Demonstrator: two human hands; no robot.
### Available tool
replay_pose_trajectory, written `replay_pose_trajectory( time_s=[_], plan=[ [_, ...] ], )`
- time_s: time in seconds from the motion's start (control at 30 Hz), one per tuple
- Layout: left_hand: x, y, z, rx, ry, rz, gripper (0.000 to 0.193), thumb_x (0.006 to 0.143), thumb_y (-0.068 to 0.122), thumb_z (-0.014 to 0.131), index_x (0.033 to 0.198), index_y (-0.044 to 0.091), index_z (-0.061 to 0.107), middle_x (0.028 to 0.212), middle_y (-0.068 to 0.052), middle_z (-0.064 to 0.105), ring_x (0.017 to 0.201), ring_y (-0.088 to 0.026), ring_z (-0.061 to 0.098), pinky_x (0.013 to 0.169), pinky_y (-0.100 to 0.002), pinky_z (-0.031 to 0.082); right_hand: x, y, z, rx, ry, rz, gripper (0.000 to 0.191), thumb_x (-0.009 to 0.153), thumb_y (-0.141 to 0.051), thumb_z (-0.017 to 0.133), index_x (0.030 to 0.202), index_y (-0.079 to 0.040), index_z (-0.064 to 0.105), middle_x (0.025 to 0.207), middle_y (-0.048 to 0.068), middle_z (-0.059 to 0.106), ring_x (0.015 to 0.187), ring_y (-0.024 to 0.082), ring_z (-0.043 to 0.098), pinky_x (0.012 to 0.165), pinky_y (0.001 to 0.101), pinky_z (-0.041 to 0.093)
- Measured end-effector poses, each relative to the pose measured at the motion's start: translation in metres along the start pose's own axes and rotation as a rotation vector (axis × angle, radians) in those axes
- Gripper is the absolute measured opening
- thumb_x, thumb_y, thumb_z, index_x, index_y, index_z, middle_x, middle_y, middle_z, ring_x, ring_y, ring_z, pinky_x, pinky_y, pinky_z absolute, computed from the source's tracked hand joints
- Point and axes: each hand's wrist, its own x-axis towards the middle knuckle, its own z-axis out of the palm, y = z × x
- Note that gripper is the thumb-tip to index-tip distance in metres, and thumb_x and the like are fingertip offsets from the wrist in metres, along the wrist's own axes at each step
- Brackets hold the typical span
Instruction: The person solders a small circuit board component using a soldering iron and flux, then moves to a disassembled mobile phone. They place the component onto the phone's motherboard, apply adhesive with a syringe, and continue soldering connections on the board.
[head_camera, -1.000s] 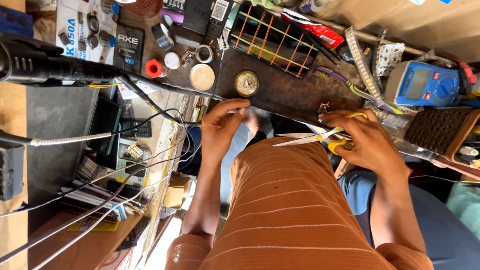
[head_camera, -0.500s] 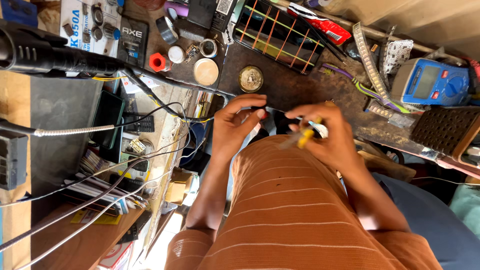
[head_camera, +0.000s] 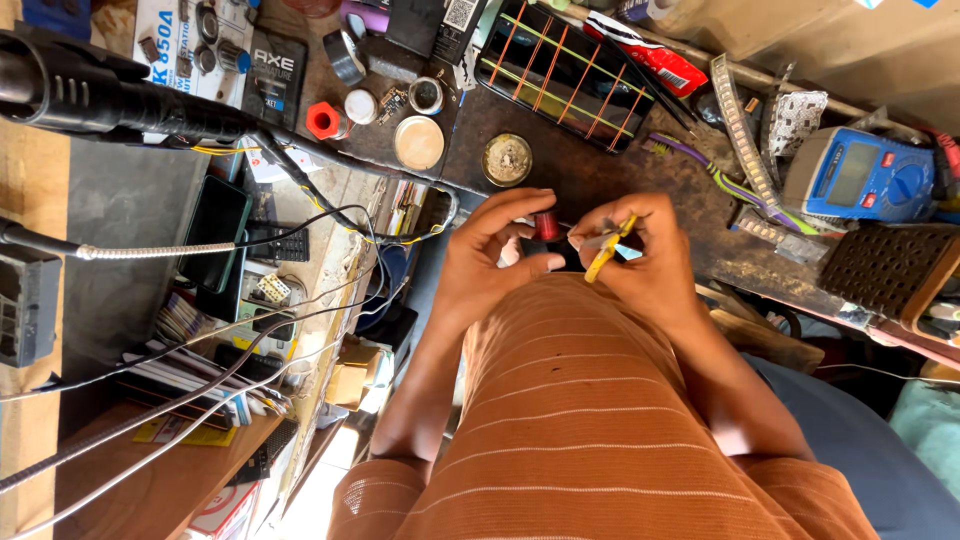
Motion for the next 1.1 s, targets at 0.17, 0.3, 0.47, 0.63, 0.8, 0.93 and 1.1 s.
replay_pose_trajectory(
  time_s=[0.17,0.3,0.47,0.63,0.8,0.93,1.1],
  plan=[
    [-0.001,0.012,0.005,0.397,0.077,0.062,0.051,0.086,-0.005,0.079,0.133,0.013,0.07,0.136,-0.007,0.066,0.119,-0.017,0.067,0.097,-0.03,0.058,0.0,0.004,0.002,0.093,0.039,-0.025,0.05,0.091,0.014,0.075,0.115,-0.008,0.039,0.105,0.014,0.068,0.099,0.019,0.069,0.089,0.0314,0.057],
    [-0.003,0.019,0.009,0.728,0.105,0.216,0.056,0.083,-0.003,0.079,0.134,0.016,0.069,0.126,-0.005,0.066,0.111,-0.022,0.062,0.091,-0.033,0.055,-0.001,0.002,0.005,0.091,0.034,-0.022,0.049,0.09,0.015,0.075,0.115,-0.008,0.039,0.104,0.014,0.068,0.099,0.018,0.068,0.09,0.0302,0.055],
    [-0.002,0.022,0.01,0.922,0.115,0.333,0.059,0.08,0.001,0.078,0.136,0.016,0.067,0.112,-0.007,0.056,0.105,-0.025,0.057,0.091,-0.04,0.052,-0.001,0.002,0.008,0.145,0.023,0.009,0.048,0.091,0.014,0.074,0.115,-0.009,0.039,0.104,0.013,0.067,0.096,0.016,0.066,0.084,0.0283,0.053],
    [0.0,0.015,0.01,0.89,0.101,0.318,0.061,0.081,-0.001,0.076,0.139,0.015,0.064,0.116,-0.011,0.053,0.116,-0.027,0.06,0.09,-0.038,0.053,-0.001,0.004,0.009,0.191,0.012,-0.003,0.049,0.091,0.014,0.074,0.116,-0.01,0.038,0.105,0.014,0.066,0.096,0.015,0.064,0.084,0.0272,0.052],
    [0.002,0.008,0.011,0.766,0.086,0.332,0.059,0.086,-0.007,0.073,0.141,0.011,0.061,0.122,-0.012,0.051,0.116,-0.023,0.063,0.094,-0.036,0.056,-0.002,0.005,0.008,0.281,0.033,0.028,0.05,0.092,0.012,0.075,0.117,-0.01,0.038,0.105,0.015,0.066,0.094,0.016,0.064,0.082,0.0272,0.052],
    [0.004,0.011,0.008,0.817,0.081,0.376,0.058,0.088,-0.003,0.079,0.141,0.01,0.061,0.123,-0.01,0.055,0.111,-0.024,0.062,0.093,-0.037,0.056,0.001,0.005,0.003,0.302,0.051,0.001,0.051,0.092,0.011,0.076,0.118,-0.01,0.038,0.105,0.016,0.067,0.097,0.018,0.067,0.086,0.0298,0.055],
    [0.005,0.018,0.006,0.874,0.035,0.364,0.064,0.083,0.0,0.082,0.142,0.01,0.062,0.12,-0.009,0.056,0.11,-0.028,0.059,0.088,-0.038,0.053,0.002,0.004,0.001,0.271,0.047,-0.011,0.051,0.091,0.01,0.076,0.117,-0.01,0.037,0.104,0.018,0.067,0.094,0.019,0.067,0.086,0.031,0.056]
  ],
)
